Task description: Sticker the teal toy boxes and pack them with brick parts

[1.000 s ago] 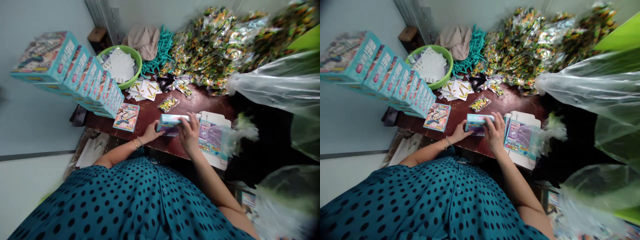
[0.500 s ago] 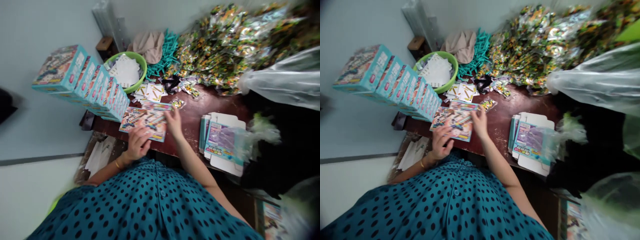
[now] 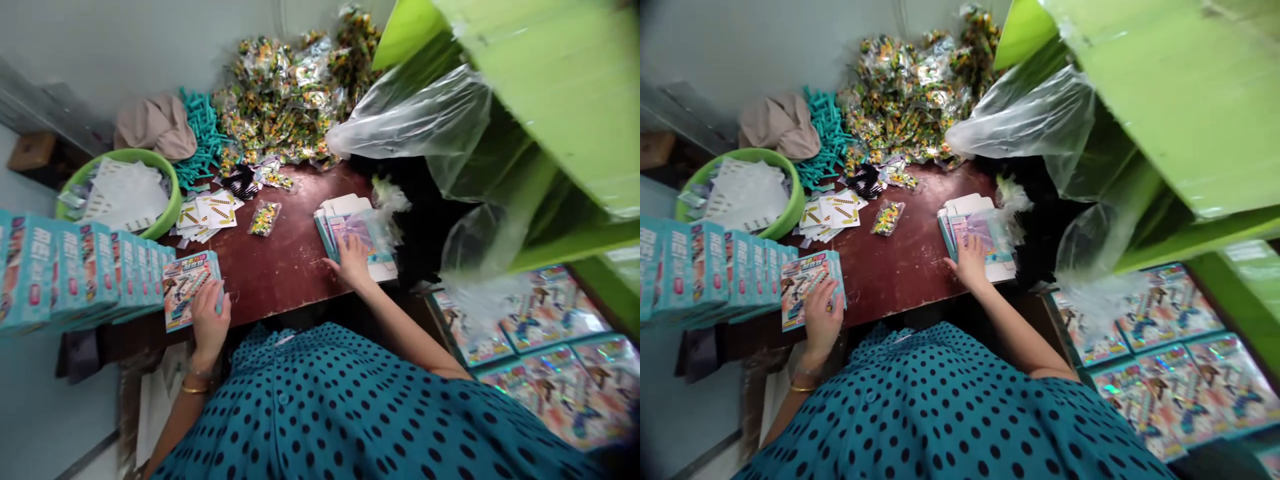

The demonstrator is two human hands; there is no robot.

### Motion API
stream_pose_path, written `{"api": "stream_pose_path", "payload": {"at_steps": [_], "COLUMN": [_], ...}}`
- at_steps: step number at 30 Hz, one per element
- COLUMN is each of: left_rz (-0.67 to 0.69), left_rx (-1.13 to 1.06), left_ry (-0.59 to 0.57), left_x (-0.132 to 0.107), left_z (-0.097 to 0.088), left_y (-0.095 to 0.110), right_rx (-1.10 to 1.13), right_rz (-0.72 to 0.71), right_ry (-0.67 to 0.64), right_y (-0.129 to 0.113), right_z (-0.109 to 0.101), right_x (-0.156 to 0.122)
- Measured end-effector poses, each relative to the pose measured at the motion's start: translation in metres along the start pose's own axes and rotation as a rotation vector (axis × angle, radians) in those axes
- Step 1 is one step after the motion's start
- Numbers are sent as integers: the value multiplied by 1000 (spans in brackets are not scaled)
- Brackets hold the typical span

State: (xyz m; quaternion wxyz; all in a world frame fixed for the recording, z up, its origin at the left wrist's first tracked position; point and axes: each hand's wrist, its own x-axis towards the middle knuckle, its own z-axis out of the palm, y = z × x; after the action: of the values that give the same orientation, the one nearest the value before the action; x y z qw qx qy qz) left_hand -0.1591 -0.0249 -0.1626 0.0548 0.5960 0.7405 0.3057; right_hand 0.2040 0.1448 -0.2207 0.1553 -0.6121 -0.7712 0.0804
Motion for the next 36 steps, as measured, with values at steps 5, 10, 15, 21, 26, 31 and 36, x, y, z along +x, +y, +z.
{"api": "stream_pose_path", "payload": {"at_steps": [5,10,15,21,26,31,36], "left_rz": [-78,-206,-216,-225,-243,-307,-358], "left_rx": [-516,-843,-824,-760,-719,-872,-1089], "left_ry": [-389,-637,-675,-683,-616,-543,-275], "left_x": [18,15,13,4,-4,6,36], "left_z": [66,112,116,113,91,85,94], "left_y": [66,112,111,107,96,88,97], "right_rx": [-117,-98,-2,130,119,251,415], "right_rz": [-126,-146,12,-136,-60,-317,-664], "right_ry": [-36,46,316,28,-71,76,127], "right_y": [18,18,46,5,24,-50,-171], "right_z": [-2,-36,-71,-25,-6,-35,-69], "right_x": [-72,-79,-20,76,128,117,74]}}
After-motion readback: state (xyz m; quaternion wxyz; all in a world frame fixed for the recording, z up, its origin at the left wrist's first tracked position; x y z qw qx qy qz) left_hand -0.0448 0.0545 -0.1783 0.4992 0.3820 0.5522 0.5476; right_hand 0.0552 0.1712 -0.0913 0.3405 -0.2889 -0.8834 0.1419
